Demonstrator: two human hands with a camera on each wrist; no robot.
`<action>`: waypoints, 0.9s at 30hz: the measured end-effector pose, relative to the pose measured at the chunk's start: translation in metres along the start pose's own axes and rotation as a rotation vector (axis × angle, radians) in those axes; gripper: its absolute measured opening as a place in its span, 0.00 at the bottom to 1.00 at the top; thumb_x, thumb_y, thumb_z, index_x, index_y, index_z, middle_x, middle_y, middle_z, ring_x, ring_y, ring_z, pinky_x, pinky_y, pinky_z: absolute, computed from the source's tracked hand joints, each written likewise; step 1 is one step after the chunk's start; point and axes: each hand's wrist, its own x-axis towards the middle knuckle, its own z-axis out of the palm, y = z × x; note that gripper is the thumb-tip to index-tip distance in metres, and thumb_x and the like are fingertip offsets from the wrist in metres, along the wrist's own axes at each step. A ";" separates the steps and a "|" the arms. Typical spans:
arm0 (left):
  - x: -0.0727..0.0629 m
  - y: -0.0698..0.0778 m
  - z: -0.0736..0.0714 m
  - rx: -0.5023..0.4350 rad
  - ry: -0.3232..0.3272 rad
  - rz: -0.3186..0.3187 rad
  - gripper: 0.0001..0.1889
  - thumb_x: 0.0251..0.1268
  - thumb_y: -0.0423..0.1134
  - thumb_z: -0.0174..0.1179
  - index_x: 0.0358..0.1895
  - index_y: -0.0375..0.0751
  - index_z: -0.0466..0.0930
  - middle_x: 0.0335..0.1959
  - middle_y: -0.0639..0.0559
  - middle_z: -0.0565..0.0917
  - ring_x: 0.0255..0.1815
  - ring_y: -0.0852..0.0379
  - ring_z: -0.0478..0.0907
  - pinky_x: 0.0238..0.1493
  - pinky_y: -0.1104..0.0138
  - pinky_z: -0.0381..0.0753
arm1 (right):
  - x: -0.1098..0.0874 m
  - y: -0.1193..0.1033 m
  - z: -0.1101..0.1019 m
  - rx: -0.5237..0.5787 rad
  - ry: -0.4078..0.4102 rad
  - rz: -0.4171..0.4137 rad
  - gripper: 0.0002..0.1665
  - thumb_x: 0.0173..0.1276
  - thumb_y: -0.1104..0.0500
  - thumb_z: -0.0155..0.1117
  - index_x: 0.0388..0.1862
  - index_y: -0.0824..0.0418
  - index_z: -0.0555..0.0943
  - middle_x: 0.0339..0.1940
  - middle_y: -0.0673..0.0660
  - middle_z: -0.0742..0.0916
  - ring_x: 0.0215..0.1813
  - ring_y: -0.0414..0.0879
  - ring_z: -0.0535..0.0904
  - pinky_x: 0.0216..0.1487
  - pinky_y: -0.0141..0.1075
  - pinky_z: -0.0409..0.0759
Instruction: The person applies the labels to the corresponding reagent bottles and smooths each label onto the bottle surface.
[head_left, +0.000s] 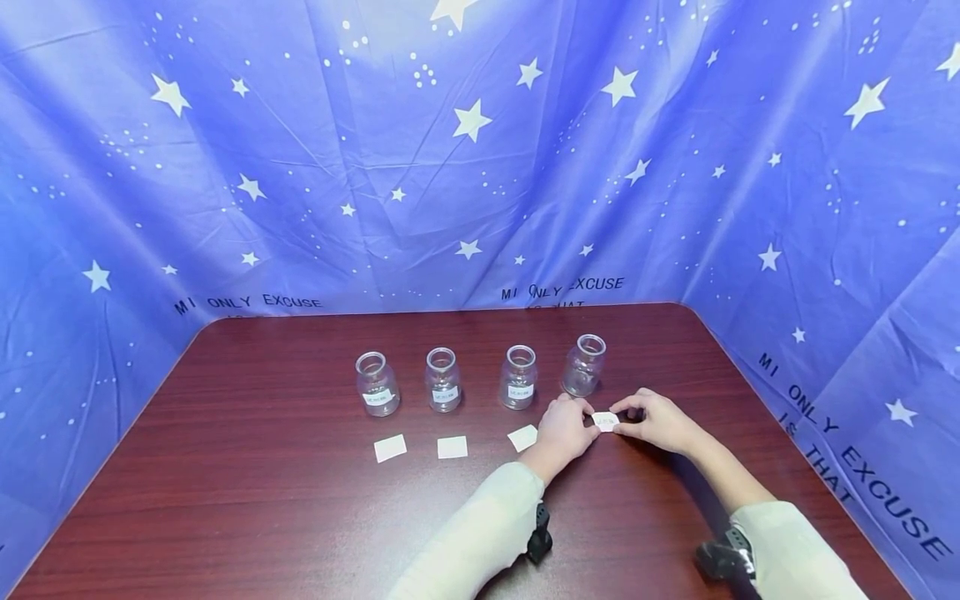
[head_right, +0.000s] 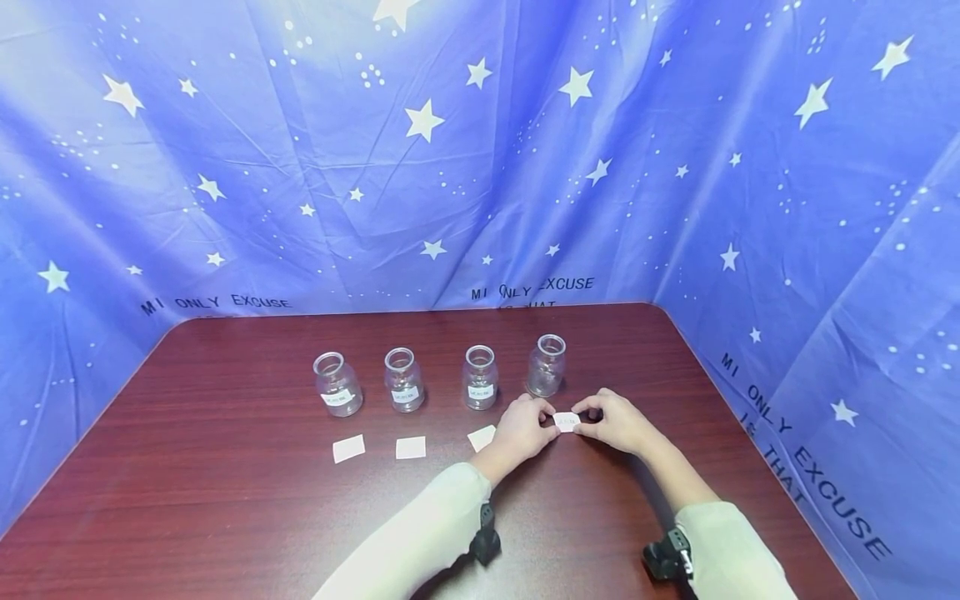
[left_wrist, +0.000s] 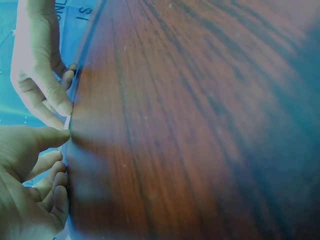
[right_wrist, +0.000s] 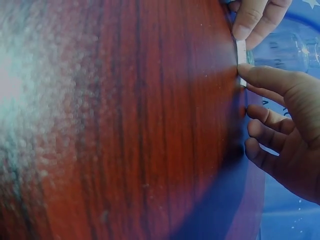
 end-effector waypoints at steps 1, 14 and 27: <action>0.000 0.000 0.000 -0.006 0.003 0.006 0.13 0.51 0.48 0.66 0.41 0.54 0.83 0.35 0.58 0.78 0.39 0.60 0.75 0.37 0.71 0.73 | 0.000 0.000 0.000 0.001 -0.004 -0.007 0.15 0.49 0.60 0.74 0.37 0.62 0.84 0.25 0.52 0.76 0.28 0.38 0.69 0.29 0.29 0.66; 0.001 -0.003 -0.002 -0.034 0.026 0.048 0.12 0.51 0.48 0.65 0.41 0.55 0.82 0.29 0.62 0.78 0.33 0.64 0.75 0.33 0.74 0.71 | 0.003 0.000 0.000 0.008 -0.030 -0.023 0.15 0.49 0.59 0.74 0.37 0.59 0.84 0.25 0.52 0.76 0.27 0.38 0.68 0.28 0.29 0.66; 0.001 -0.003 -0.010 -0.122 0.013 0.028 0.12 0.54 0.47 0.66 0.41 0.50 0.80 0.31 0.60 0.79 0.32 0.66 0.76 0.34 0.75 0.73 | 0.002 -0.005 -0.005 0.008 -0.007 -0.011 0.13 0.48 0.58 0.74 0.35 0.55 0.84 0.25 0.52 0.78 0.27 0.37 0.69 0.28 0.28 0.67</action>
